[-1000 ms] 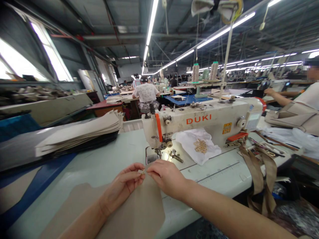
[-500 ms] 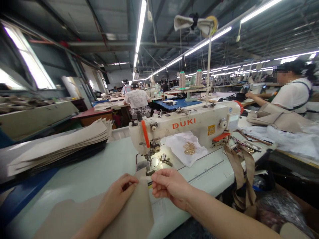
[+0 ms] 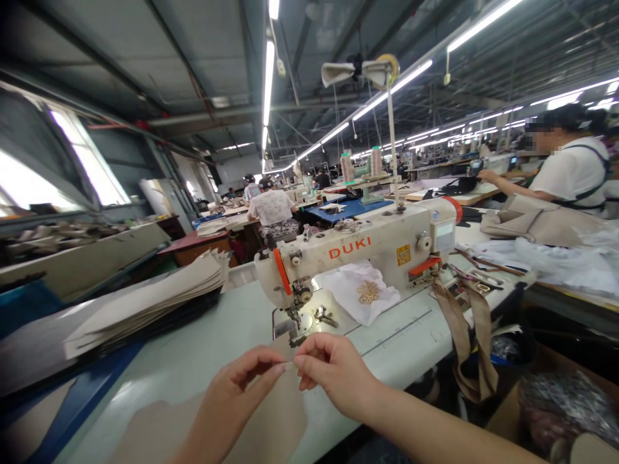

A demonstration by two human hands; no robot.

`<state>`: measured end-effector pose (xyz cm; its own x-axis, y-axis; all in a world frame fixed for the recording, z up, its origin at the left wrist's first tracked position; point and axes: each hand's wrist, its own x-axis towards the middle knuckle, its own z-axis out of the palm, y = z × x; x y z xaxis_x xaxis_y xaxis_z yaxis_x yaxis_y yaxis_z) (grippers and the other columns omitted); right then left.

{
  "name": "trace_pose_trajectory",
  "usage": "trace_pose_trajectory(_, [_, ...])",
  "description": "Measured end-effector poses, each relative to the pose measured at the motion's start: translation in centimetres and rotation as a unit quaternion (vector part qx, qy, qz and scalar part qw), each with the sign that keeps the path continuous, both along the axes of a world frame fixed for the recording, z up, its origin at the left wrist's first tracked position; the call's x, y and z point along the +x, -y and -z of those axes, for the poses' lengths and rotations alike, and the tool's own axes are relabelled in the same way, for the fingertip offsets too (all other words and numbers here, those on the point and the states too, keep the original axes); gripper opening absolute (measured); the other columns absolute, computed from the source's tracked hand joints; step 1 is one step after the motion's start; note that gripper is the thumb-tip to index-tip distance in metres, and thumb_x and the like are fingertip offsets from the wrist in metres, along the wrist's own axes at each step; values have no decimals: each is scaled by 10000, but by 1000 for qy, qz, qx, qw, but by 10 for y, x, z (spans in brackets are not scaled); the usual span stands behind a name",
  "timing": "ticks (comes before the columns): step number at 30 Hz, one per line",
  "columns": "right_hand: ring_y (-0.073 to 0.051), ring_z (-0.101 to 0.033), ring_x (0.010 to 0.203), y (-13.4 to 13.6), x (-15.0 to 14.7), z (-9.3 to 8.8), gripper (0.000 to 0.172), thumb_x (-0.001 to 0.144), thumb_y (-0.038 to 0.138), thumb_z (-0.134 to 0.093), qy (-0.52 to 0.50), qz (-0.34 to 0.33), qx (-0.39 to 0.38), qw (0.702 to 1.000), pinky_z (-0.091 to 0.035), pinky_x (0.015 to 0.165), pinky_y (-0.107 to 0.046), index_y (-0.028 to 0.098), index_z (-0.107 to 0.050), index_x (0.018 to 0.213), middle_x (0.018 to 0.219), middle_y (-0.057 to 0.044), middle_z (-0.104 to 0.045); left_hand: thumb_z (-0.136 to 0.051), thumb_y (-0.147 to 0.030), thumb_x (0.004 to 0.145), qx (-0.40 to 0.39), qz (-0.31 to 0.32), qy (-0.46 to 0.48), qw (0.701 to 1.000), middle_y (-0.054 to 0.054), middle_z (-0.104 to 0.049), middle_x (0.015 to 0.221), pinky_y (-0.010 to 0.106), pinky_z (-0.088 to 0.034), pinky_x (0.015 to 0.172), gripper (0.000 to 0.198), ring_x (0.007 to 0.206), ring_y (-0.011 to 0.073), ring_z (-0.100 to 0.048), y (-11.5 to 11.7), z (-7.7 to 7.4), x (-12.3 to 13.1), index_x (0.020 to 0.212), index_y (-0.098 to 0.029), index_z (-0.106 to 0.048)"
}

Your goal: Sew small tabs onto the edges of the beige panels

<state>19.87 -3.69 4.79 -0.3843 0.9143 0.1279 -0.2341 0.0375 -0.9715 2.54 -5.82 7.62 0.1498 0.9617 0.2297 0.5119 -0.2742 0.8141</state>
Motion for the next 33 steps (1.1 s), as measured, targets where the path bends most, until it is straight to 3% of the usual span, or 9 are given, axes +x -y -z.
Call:
trace_pose_trajectory(5, [-108, -542, 521, 4, 6, -2, 318, 683, 457, -691, 31, 0, 26, 999, -455, 543, -238, 159, -580, 706, 539, 33, -556, -606, -368, 728, -56, -8, -14, 998, 6, -696, 684, 255, -462, 650, 180, 685, 192, -614, 5, -3, 6, 718, -227, -717])
trace_pose_trajectory(11, [-99, -539, 511, 1, 12, -1, 312, 669, 441, -699, 33, -11, 6, 999, -464, 543, -242, 154, -577, 693, 569, 37, -546, -667, -369, 645, -168, 10, 90, 982, 33, -722, 693, 295, -503, 720, 231, 716, 213, -655, 3, -5, 4, 773, -187, -731])
trace_pose_trajectory(19, [-102, -544, 528, -9, 7, 14, 307, 679, 441, -704, 31, -36, 13, 999, -447, 541, -238, 154, -612, 738, 603, 31, -560, -708, -352, 614, -155, 5, 143, 977, 36, -732, 730, 338, -516, 760, 286, 725, 217, -676, 0, 2, 0, 850, -192, -680])
trace_pose_trajectory(25, [-147, -549, 733, -22, 3, 15, 41, 721, 210, -675, 149, 25, 180, 972, -421, 631, -244, 178, -681, 696, 776, -25, -598, -629, -338, 687, -107, -26, 82, 991, 33, -736, 754, 327, -498, 787, 253, 774, 220, -682, 0, 9, -9, 903, -210, -656])
trace_pose_trajectory(29, [-154, -553, 716, -32, -3, 18, 77, 777, 200, -627, 177, 7, 250, 952, -414, 644, -252, 197, -689, 730, 738, -22, -617, -590, -373, 712, -82, -88, 20, 993, 36, -724, 843, 316, -485, 758, 264, 793, 218, -666, -14, 17, -33, 914, -217, -660])
trace_pose_trajectory(33, [-150, -558, 697, -41, -12, 26, 95, 783, 188, -602, 178, -14, 247, 953, -418, 653, -247, 200, -683, 734, 701, -6, -618, -593, -341, 697, -50, -143, -111, 982, 35, -676, 802, 318, -454, 707, 214, 716, 214, -624, -30, 31, -49, 840, -214, -690])
